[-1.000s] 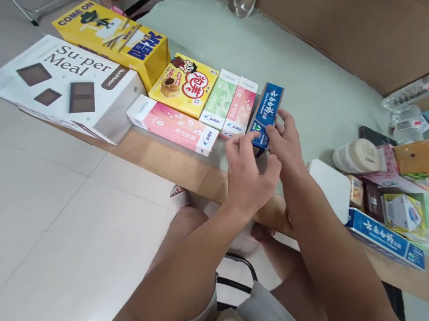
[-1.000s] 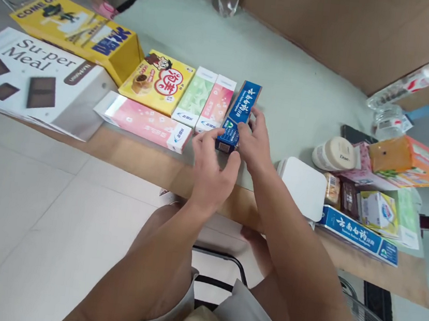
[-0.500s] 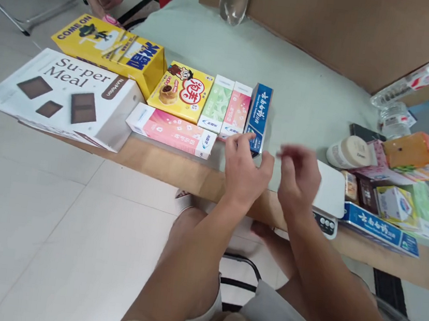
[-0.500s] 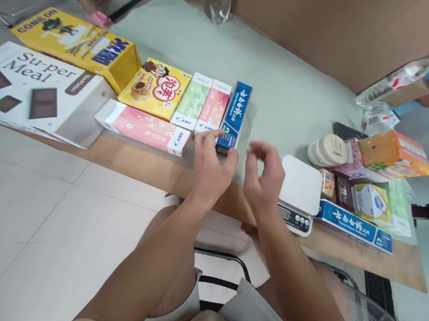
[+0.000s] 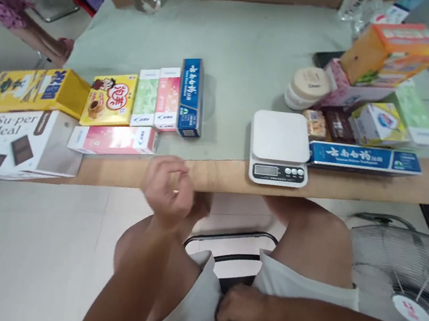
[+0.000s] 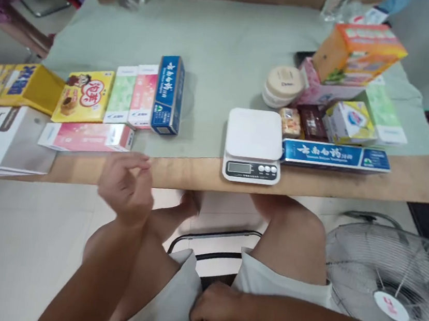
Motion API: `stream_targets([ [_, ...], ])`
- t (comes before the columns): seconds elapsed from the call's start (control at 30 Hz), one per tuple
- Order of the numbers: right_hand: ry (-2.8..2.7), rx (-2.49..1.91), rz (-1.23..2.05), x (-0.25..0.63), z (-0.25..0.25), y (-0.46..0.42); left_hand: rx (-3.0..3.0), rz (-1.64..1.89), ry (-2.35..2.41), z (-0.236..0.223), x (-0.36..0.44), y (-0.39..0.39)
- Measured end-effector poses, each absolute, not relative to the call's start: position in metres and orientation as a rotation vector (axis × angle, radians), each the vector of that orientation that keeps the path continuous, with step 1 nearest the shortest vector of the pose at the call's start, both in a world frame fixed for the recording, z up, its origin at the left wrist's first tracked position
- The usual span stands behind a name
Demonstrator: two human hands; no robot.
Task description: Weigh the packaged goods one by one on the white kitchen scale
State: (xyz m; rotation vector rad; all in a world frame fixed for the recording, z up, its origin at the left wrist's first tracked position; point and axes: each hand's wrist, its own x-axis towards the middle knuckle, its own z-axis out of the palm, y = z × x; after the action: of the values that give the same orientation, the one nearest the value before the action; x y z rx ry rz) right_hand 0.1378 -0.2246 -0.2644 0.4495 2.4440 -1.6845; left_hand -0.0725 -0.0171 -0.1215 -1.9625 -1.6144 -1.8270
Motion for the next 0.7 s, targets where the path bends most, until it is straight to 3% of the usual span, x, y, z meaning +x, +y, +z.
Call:
stream_targets([
  [0.27, 2.335, 0.556, -1.544, 0.141, -0.264, -0.236, -2.127, -1.702, -1.923, -0.156, -0.035, -0.054],
  [0.7, 1.907, 0.236, -1.896, 0.127, -0.286, -0.213, -2.357, -1.632, -1.879, -0.138, 0.011, -0.058],
])
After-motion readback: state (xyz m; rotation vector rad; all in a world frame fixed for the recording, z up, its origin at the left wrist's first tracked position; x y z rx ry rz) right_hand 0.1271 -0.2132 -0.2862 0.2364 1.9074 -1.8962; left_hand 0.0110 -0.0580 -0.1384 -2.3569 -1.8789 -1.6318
